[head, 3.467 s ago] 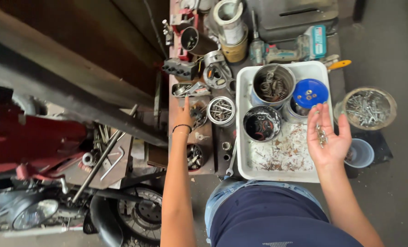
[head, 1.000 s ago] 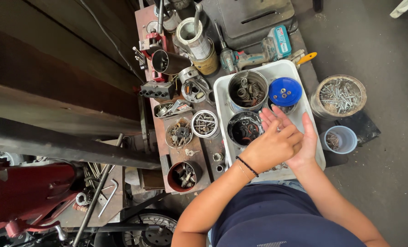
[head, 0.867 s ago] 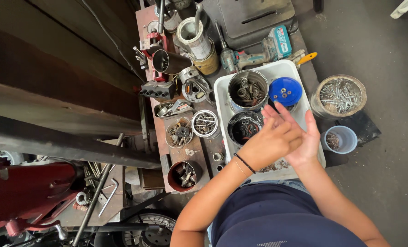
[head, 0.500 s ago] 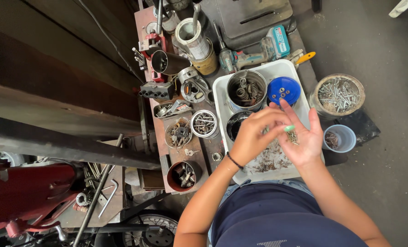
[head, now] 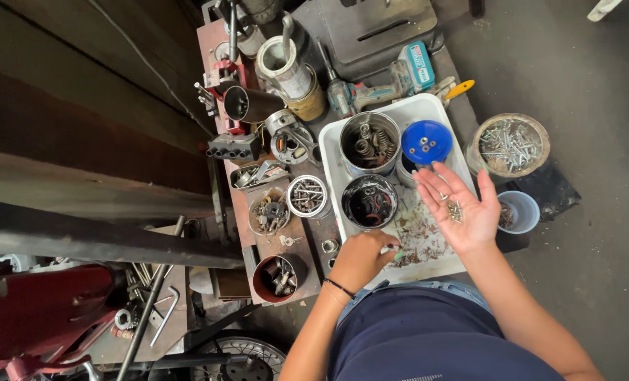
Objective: Sorting small screws and bolts into different containers on a workbench
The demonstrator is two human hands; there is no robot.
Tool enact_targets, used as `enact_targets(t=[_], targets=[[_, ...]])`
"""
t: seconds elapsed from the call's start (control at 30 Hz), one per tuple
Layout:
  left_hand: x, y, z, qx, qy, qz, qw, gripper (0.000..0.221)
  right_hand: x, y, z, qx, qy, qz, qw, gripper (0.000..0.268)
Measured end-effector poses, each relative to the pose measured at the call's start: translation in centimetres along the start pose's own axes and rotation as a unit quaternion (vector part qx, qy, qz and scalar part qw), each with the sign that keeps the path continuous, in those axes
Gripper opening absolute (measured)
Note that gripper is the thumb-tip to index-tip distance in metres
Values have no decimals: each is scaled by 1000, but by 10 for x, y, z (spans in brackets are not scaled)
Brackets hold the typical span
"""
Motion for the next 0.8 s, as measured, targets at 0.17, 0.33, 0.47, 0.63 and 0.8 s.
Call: enact_targets(t=[0.17,0.33,0.47,0.63,0.8], targets=[[-4,19,11,0,-22,-42,999,34,-17,-55,-8,42,4,57,997,63],[-14,22,-24,-32,-91,43,994,36,-52,-105,-72,247,-40,165,954,40],[-8,24,-31,-70,-91,94,989,40,-84,-121,-171,330,-262,235,876,20],[-4,36,-29,-233,-2,198,952,37,-102,-99,-225,730,-462,212,458,46],[-4,77,-68,-114,18,132,984,29,-125,-103,-188,882,-395,135,219,49]])
Point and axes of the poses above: each hand's wrist, its own x-axis away from the middle knuckle, its own y-axis out of the palm, z = x × y, the point moved 10 cm from there along -x, towards the middle knuckle, and after that the axes turned 15 degrees about x, right-handed, at the moved point
